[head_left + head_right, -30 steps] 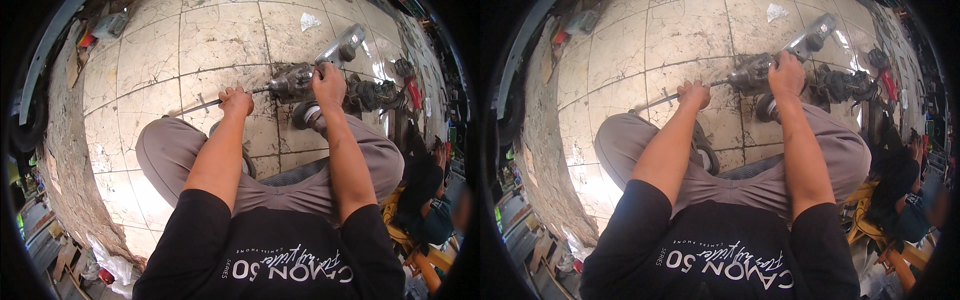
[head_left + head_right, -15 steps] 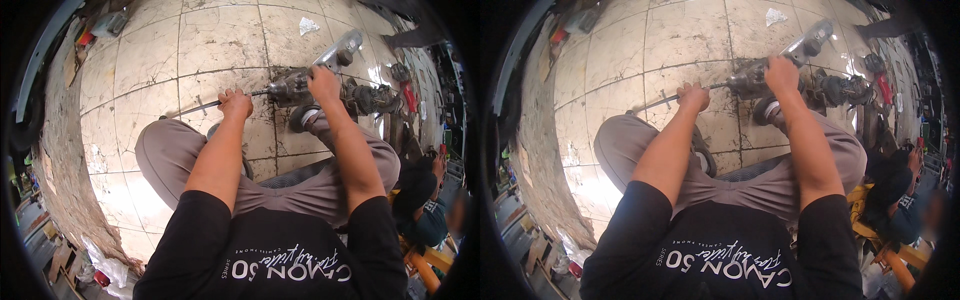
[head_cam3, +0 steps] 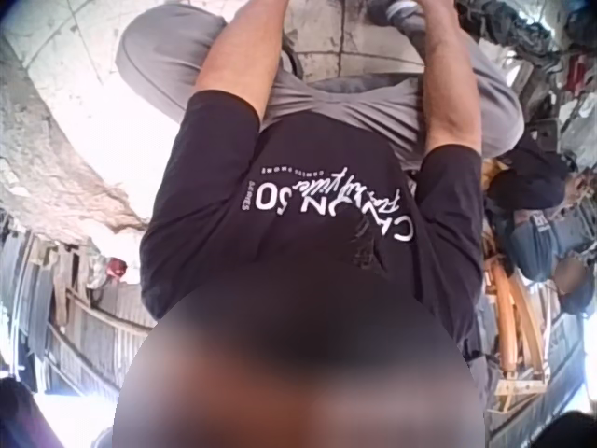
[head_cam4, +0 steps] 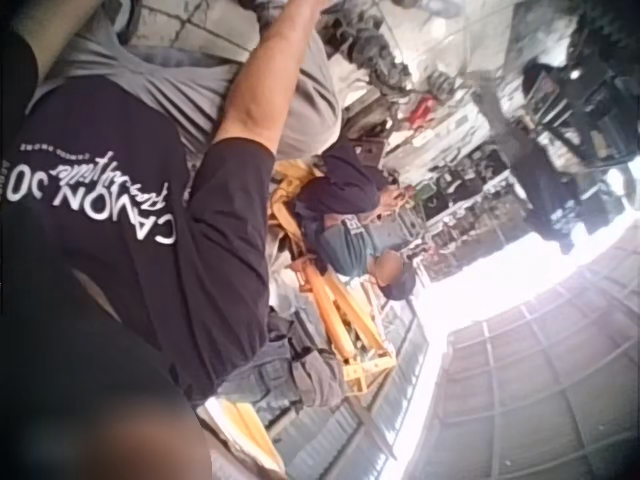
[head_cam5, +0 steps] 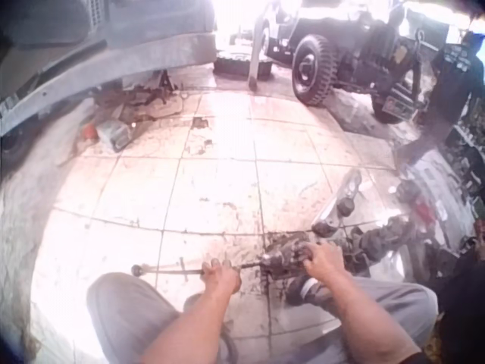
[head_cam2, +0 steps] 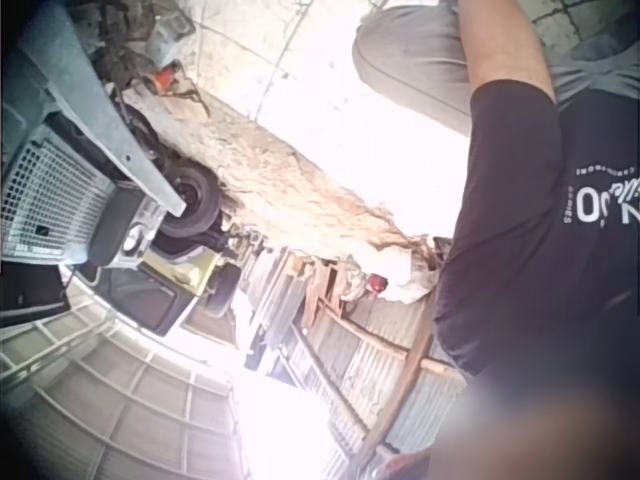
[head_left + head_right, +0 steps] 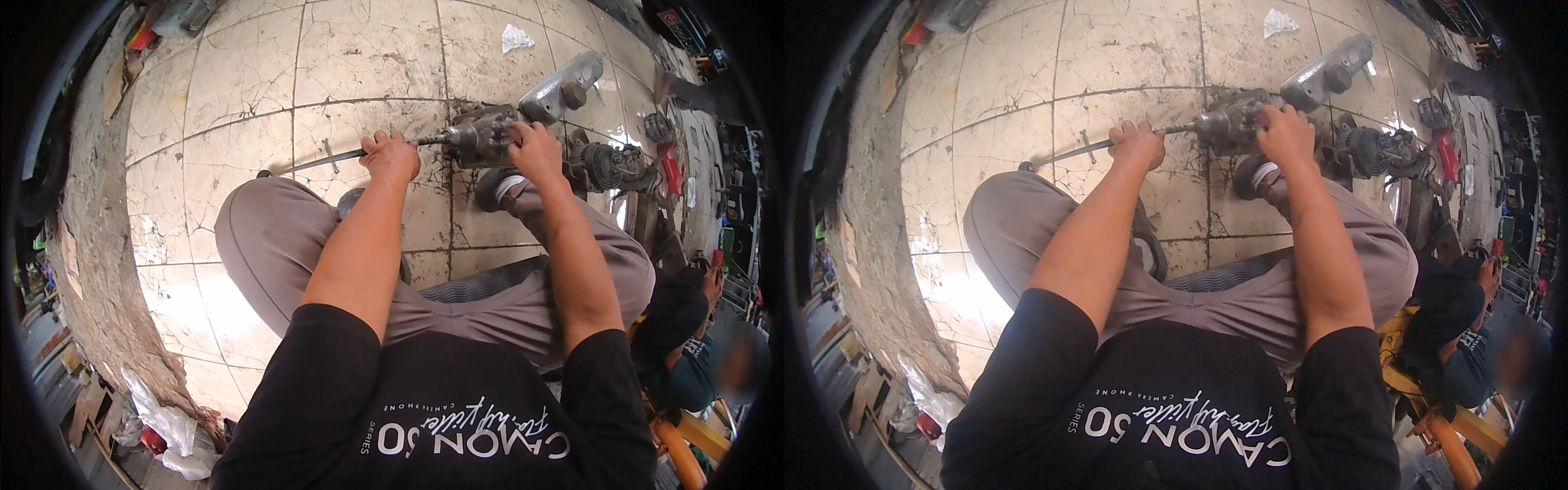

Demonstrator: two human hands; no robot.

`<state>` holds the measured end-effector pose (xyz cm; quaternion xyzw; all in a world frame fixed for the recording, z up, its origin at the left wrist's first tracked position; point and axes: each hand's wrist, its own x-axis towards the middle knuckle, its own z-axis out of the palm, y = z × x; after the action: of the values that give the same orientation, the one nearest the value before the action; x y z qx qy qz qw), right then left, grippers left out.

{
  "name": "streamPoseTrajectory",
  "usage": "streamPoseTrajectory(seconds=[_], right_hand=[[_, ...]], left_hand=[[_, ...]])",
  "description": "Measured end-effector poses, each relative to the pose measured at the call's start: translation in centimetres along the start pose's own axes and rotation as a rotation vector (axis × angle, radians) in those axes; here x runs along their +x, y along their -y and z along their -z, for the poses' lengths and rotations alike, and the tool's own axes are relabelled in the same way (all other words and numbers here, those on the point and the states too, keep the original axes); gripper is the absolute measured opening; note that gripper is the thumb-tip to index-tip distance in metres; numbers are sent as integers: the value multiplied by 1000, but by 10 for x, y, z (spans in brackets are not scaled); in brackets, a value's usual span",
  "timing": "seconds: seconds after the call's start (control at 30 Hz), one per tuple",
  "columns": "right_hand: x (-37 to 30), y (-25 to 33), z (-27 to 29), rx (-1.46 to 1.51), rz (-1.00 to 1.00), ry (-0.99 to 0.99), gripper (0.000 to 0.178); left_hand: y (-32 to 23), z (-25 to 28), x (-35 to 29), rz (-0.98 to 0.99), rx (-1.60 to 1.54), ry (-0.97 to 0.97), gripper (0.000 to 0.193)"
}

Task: The person sits on the floor and uses a T-handle wrench to turn a bolt on a small engine block. They repeatedly wipe the engine surface with a red cloth and use their fingers to adjust or inspect the bolt area. The person continues this cycle of turning and wiping throughout the clip.

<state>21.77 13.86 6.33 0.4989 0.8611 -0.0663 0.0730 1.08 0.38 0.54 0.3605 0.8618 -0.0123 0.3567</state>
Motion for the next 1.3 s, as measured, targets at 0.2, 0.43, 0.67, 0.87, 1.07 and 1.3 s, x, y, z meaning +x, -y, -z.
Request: streamPoseTrajectory(seconds=[0.2, 0.43, 0.67, 0.87, 1.07, 1.3], right_hand=[[-6, 18, -15, 248, -176, 79, 33], [-11, 39, -31, 175, -312, 114, 42], [-18, 49, -32, 113, -326, 131, 41], [-22, 41, -40, 181, -314, 85, 42], [-16, 50, -31, 210, -384, 184, 45], [-5, 54, -24, 84, -376, 375, 47]], left_hand=[[0, 2, 0, 1, -16, 14, 51], [-1, 4, -2, 16, 8, 12, 50], [-4, 3, 0, 25, 1, 24, 50], [-2, 5, -2, 20, 12, 31, 50], [-4, 6, -1, 32, 17, 31, 51], [0, 3, 1, 6, 2, 20, 51]])
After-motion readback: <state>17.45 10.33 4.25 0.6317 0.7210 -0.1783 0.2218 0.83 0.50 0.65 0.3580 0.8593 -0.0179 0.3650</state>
